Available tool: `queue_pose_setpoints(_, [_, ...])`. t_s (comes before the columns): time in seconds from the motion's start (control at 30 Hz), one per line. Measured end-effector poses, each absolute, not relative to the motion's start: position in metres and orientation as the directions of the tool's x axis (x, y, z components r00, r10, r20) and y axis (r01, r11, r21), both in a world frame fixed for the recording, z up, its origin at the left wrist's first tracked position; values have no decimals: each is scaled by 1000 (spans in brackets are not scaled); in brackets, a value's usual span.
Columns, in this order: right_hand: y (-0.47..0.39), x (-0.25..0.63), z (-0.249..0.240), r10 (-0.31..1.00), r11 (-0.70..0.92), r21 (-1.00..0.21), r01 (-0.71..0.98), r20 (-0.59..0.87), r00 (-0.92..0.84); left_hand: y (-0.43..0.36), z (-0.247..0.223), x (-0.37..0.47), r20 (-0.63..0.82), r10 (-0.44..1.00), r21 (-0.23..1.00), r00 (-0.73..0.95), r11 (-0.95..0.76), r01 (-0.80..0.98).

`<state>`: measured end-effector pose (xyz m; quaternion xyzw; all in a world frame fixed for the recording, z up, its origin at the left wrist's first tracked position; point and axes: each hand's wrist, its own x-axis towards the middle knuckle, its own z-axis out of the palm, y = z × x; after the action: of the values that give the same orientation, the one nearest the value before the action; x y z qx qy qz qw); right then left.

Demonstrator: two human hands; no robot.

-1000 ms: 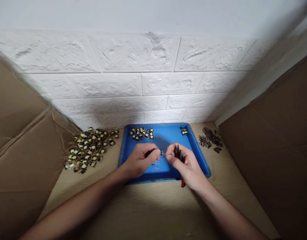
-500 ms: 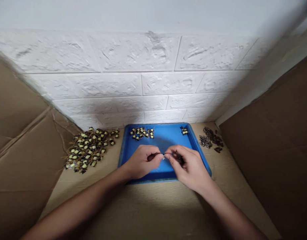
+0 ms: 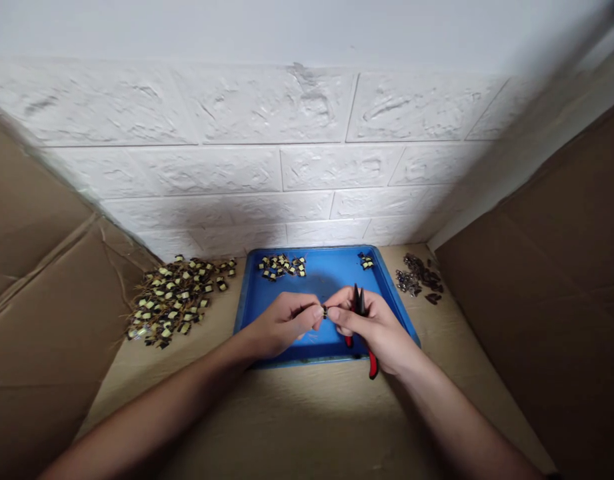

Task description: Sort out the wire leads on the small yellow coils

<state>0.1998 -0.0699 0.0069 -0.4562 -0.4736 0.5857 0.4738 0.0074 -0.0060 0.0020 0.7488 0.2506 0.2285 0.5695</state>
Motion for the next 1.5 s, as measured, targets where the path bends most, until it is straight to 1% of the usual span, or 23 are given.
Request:
queue_pose_setpoints(0.1, [-70,197,6,980,-178,-960,-218,-152,-128,-6,2,8,43,636,968,771,-216,125])
queue_pose_setpoints(0.2, [-70,197,5,973,-217,-938,-271,-186,-134,-6,3,8,38,637,969,770,-213,129])
queue_pose_setpoints(0.3, [-70,198,3,972,-226,-932,-282,-195,-135,-6,4,8,38,632,968,774,-214,127])
queue_pose_setpoints(0.4, [-69,199,2,973,-216,-944,-250,-185,-141,-6,5,7,29,617,970,786,-207,126])
queue_pose_setpoints(0.47, [-69,200,4,976,-191,-963,-192,-165,-144,-5,5,6,17,606,971,796,-200,132])
queue_pose_setpoints(0.57, [-69,202,9,986,-108,-993,-55,-100,-131,-4,3,6,6,595,966,803,-211,150])
queue_pose_setpoints(0.73, [-74,202,17,996,-3,-989,148,-16,-83,-4,3,8,-18,610,945,792,-249,213])
queue_pose_setpoints(0.83, [-77,198,17,998,62,-963,264,55,-34,-4,2,10,-15,637,922,771,-290,258])
queue_pose_setpoints(0.93, [-80,194,16,990,139,-909,393,143,-20,-4,1,11,3,649,906,761,-323,272])
queue_pose_setpoints(1.03, [-82,191,17,973,214,-861,461,228,-25,-4,0,10,6,672,908,741,-314,277])
queue_pose_setpoints(1.1, [-82,190,17,966,236,-851,469,256,-21,-4,1,10,5,687,918,727,-291,269])
queue_pose_setpoints(1.2, [-83,190,17,966,234,-855,464,259,-10,-5,3,9,18,696,930,718,-275,243])
queue_pose_setpoints(1.37, [-83,191,13,986,143,-898,417,165,16,-5,4,9,27,712,943,702,-250,218])
queue_pose_setpoints(1.5, [-81,192,12,997,69,-944,322,76,9,-5,3,8,27,712,957,701,-221,188])
